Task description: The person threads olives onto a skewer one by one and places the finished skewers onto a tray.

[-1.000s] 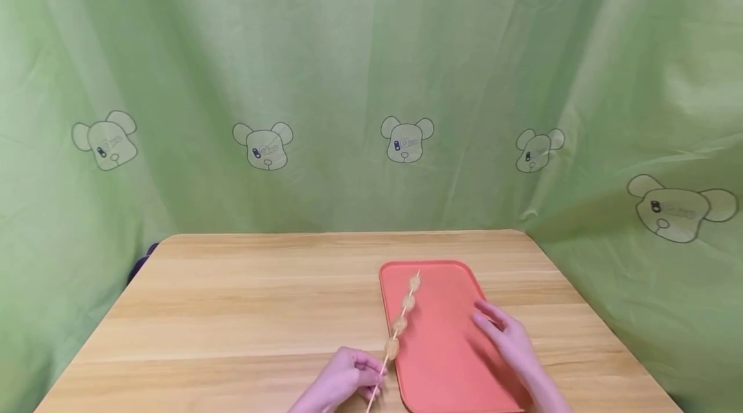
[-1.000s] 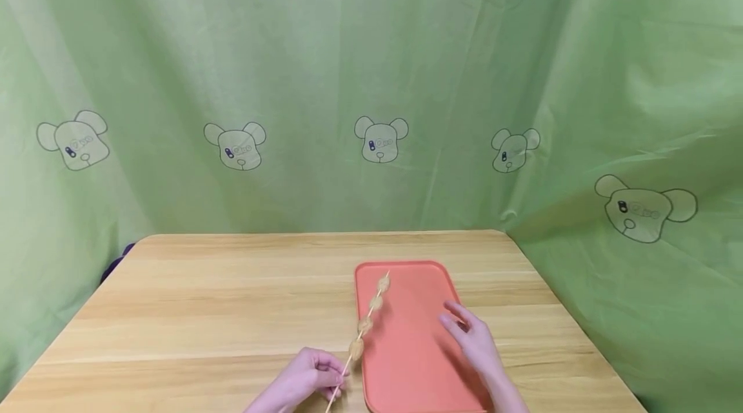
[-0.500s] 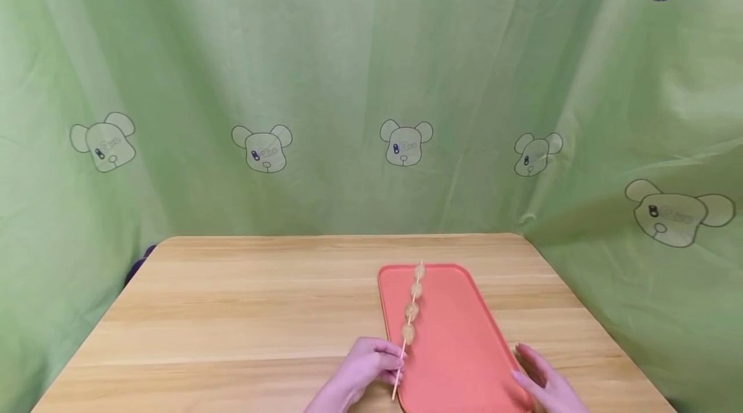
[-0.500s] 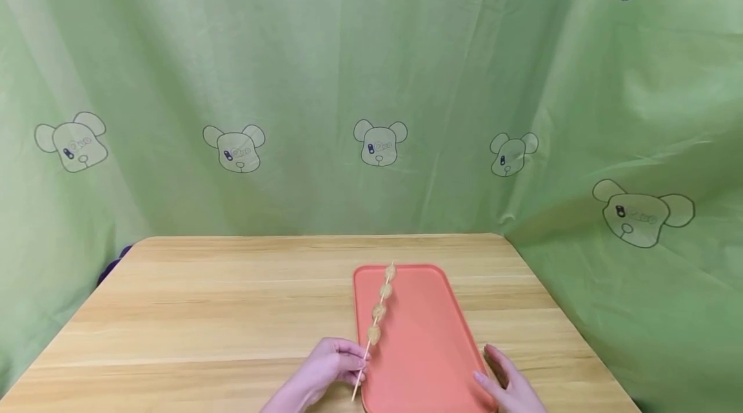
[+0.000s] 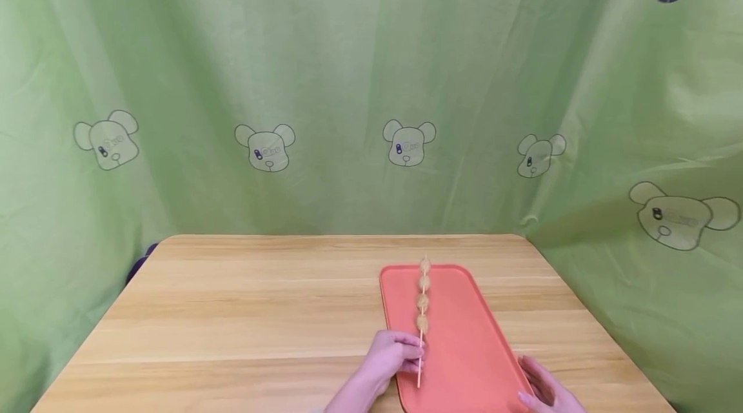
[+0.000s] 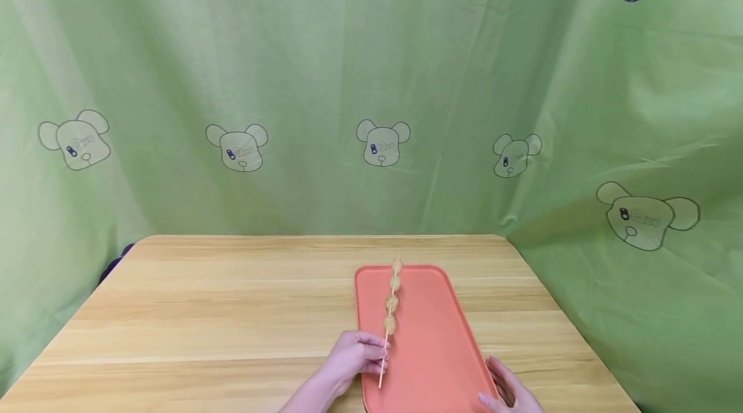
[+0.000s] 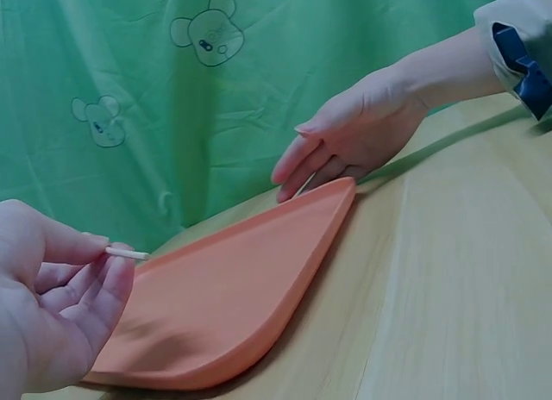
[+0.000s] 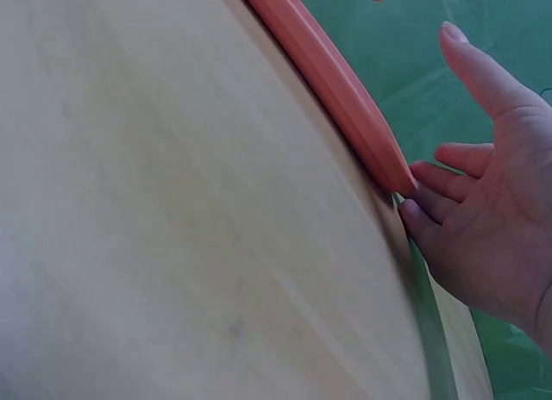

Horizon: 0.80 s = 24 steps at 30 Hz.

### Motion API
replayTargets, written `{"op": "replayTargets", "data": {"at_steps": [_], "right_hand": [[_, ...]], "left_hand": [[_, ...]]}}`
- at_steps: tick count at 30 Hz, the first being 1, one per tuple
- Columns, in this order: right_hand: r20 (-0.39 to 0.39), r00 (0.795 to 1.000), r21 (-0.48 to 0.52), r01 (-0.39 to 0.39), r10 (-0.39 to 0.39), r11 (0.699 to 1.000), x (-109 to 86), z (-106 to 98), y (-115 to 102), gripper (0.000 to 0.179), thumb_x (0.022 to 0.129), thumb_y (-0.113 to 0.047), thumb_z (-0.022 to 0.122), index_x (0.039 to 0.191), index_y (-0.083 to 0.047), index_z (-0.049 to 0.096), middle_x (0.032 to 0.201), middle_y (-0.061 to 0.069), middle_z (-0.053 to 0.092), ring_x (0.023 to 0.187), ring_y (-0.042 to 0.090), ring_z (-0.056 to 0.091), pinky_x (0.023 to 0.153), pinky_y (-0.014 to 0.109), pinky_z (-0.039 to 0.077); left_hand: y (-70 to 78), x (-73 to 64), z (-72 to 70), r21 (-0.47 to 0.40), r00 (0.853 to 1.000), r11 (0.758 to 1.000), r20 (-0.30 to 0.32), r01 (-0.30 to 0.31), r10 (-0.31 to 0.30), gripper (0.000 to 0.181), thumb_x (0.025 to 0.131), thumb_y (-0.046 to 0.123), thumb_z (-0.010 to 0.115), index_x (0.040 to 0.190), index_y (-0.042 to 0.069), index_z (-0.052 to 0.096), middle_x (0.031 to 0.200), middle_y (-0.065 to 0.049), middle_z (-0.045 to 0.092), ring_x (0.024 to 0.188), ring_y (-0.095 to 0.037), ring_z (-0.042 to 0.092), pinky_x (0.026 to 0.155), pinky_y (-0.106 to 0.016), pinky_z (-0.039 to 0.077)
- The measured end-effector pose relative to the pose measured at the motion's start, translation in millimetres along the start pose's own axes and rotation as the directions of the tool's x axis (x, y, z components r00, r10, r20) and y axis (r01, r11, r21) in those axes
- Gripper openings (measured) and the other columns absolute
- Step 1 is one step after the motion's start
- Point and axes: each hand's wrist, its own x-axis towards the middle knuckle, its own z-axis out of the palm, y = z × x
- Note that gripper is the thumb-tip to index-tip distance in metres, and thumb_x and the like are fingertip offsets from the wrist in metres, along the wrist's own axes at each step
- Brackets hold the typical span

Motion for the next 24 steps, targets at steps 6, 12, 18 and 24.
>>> {"op": "replayTargets", "data": {"at_steps": [6,12,18,24], "right_hand": [[0.052,0.999,0.072,-0.01,0.007,0.997,0.7,-6,9,0.08,0.09,-0.012,0.056,0.135,0.022,-0.001,0.118,-0.028,0.045,0.101,-0.017,0.042,0.085,0.01,0.035],[0.062,0.998,0.107,0.015,-0.022,0.994,-0.2,-6,10,0.075,0.09,-0.011,0.054,0.139,0.018,0.004,0.111,-0.037,0.043,0.102,-0.016,0.043,0.085,0.01,0.036],[0.063,0.996,0.128,0.059,-0.067,0.99,-2.1,-3,7,0.06,0.091,-0.009,0.052,0.139,0.009,0.021,0.114,-0.034,0.047,0.104,-0.014,0.045,0.085,0.01,0.037],[0.066,0.998,0.124,0.011,-0.019,0.992,-1.8,-3,4,0.075,0.092,-0.012,0.053,0.136,0.021,0.002,0.113,-0.033,0.046,0.103,-0.015,0.044,0.085,0.01,0.036]], "left_hand": [[-2.5,3.1,17.2,-0.013,0.999,1.0,-0.037,0.007,-0.007,0.012,0.077,-0.013,0.058,0.087,-0.017,0.06,0.067,-0.009,0.062,0.054,-0.011,0.058,0.053,-0.024,0.052],[-11.0,5.6,33.5,0.038,0.995,0.999,-0.098,0.021,-0.017,0.008,0.076,-0.014,0.058,0.083,-0.015,0.061,0.066,-0.01,0.063,0.053,-0.012,0.058,0.053,-0.026,0.053],[-19.0,6.0,42.6,0.076,0.983,0.996,-0.182,0.035,-0.021,0.006,0.075,-0.015,0.059,0.078,-0.012,0.062,0.062,-0.007,0.059,0.05,-0.011,0.055,0.051,-0.026,0.052],[-21.8,5.6,48.9,0.084,0.972,0.995,-0.233,0.044,-0.024,0.007,0.074,-0.016,0.058,0.076,-0.01,0.062,0.06,-0.006,0.057,0.049,-0.01,0.054,0.049,-0.025,0.051]]}}
